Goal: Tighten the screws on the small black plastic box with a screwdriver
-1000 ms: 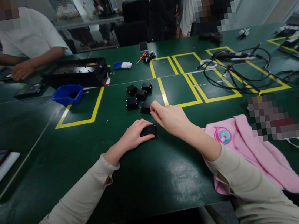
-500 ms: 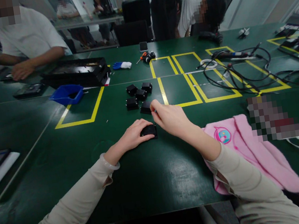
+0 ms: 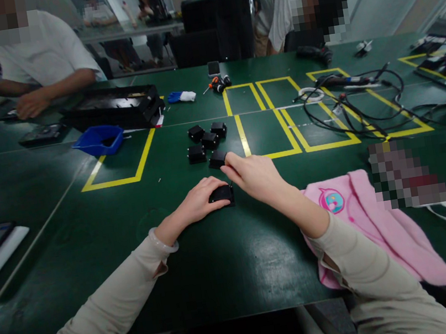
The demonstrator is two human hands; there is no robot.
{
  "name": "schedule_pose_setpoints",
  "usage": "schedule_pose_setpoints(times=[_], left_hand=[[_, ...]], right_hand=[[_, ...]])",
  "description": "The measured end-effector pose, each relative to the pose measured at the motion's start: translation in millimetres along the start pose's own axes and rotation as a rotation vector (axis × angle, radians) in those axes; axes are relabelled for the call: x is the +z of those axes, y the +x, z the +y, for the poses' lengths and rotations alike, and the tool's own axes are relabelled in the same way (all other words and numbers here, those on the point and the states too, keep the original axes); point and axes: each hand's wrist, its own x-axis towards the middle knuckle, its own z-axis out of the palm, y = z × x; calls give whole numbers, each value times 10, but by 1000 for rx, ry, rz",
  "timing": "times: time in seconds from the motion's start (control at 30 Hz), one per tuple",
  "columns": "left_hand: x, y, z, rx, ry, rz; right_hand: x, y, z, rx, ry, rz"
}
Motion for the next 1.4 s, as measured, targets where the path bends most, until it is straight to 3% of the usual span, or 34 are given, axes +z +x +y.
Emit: schedule_pose_setpoints(times=[1.4], left_hand=[[-3, 1, 0, 6, 5, -2]], right_hand=[[-9, -12, -16, -28, 4, 8]])
